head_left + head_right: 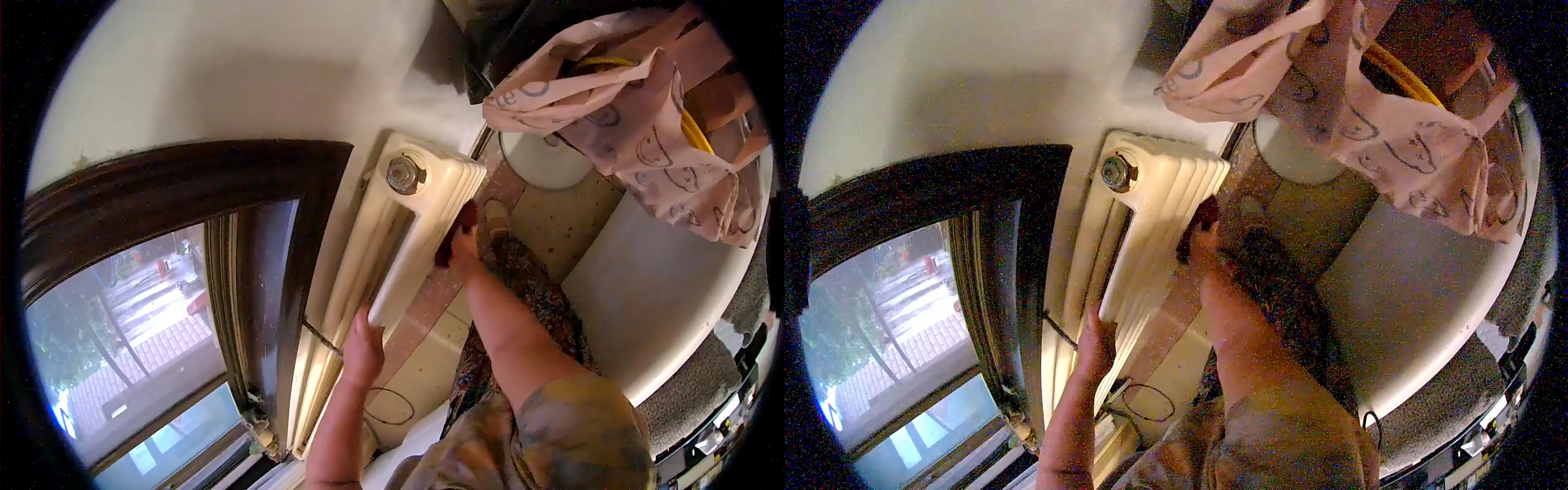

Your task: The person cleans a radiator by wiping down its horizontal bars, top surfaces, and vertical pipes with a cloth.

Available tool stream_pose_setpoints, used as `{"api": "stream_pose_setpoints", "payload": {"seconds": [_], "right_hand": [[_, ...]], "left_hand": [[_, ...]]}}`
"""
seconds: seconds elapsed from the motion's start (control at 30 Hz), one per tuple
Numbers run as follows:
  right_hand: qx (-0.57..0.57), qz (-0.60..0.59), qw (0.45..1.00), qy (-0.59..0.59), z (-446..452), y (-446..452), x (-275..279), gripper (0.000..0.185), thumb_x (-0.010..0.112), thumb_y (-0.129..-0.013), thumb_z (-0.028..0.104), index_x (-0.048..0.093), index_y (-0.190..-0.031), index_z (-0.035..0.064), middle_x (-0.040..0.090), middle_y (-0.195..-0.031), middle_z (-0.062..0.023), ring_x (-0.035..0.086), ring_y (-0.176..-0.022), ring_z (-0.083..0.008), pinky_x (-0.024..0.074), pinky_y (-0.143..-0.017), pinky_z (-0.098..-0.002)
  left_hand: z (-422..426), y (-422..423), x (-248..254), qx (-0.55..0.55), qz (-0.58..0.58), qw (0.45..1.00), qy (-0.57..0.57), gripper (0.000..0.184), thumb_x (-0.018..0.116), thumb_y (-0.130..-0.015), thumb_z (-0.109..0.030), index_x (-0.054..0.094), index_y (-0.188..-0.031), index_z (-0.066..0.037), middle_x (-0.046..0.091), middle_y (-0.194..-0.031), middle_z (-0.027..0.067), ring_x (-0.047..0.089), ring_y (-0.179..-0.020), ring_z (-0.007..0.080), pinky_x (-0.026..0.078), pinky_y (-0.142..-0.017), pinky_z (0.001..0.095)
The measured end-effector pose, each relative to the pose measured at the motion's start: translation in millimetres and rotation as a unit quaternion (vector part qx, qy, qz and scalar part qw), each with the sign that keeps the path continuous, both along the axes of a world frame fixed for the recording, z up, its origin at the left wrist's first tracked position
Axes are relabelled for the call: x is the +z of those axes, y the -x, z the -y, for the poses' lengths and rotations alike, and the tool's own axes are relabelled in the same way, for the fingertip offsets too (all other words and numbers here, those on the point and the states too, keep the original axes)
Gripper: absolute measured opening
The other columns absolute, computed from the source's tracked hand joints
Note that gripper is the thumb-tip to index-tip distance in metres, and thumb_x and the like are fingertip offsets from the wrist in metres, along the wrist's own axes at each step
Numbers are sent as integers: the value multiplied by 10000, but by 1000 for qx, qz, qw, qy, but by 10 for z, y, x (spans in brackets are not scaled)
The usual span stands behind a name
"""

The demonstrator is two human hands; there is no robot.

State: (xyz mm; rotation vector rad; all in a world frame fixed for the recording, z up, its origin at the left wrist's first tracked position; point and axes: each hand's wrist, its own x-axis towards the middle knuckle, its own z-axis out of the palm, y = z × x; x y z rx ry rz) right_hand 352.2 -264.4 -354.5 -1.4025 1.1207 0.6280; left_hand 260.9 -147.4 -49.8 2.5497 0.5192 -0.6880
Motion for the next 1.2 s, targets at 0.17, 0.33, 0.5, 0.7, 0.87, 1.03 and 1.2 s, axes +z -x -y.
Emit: {"api": "stream_pose_setpoints", "payload": {"seconds": [0.17, 0.33, 0.5, 0.7, 0.87, 1.03, 1.2], "right_hand": [[-116, -59, 961, -246, -558, 1008, -35, 527, 420, -860, 378, 288, -1274, 80, 565, -1004, -163, 544, -880, -293, 441, -781, -402], [-124, -146, 910, -368, -190, 1019, 255, 491, 440, -852, 374, 358, -1231, 72, 546, -1050, -135, 520, -935, -271, 427, -815, -397], [-104, -183, 887, -411, 715, 599, 912, 461, 460, -844, 370, 428, -1188, 65, 526, -1095, -107, 495, -989, -249, 413, -849, -392], [-37, -70, 842, -534, 1434, 343, 1789, 447, 457, -845, 384, 471, -1170, 77, 502, -1148, -82, 474, -1028, -243, 393, -884, -400], [-49, 121, 731, -670, 1702, 236, 2693, 475, 375, -863, 410, 470, -1173, 62, 517, -1153, -106, 504, -1031, -249, 421, -868, -383], [-60, 127, 710, -690, 1749, 280, 3003, 464, 346, -882, 388, 406, -1227, 84, 474, -1195, -83, 466, -1057, -244, 367, -924, -399], [-15, 95, 734, -673, 1719, 285, 3147, 449, 329, -894, 366, 435, -1212, 66, 493, -1185, -85, 491, -1048, -235, 386, -921, -373]], "left_hand": [[140, -115, 170, -31, 2, 999, -23, 437, 494, -779, -32, 326, -1183, -31, 482, -1036, 268, 491, -891, 430, 425, -720, 440], [249, -152, 281, -72, 9, 995, -62, 440, 484, -791, -44, 316, -1197, -49, 478, -1061, 267, 487, -909, 433, 414, -732, 462], [226, -135, 256, -71, 8, 996, -57, 418, 476, -801, -71, 325, -1191, -64, 460, -1099, 234, 493, -893, 426, 418, -726, 459], [319, -122, 250, -59, 35, 991, -116, 464, 496, -803, -114, 300, -1223, -102, 422, -1173, 174, 429, -1053, 376, 364, -839, 504], [704, -1, 337, -133, 324, 923, -160, 557, 585, -719, -48, 355, -1224, -102, 331, -1262, 188, 310, -1166, 374, 258, -963, 482], [1180, 176, 196, 33, 216, 963, 159, 429, 555, -792, -175, 405, -1177, -61, 441, -1181, 123, 394, -1140, 274, 284, -972, 396], [1305, 89, 374, 282, 34, 682, 673, 640, 288, -851, -563, 310, -1298, -106, 434, -1236, 43, 434, -1100, 230, 373, -897, 340]]}}
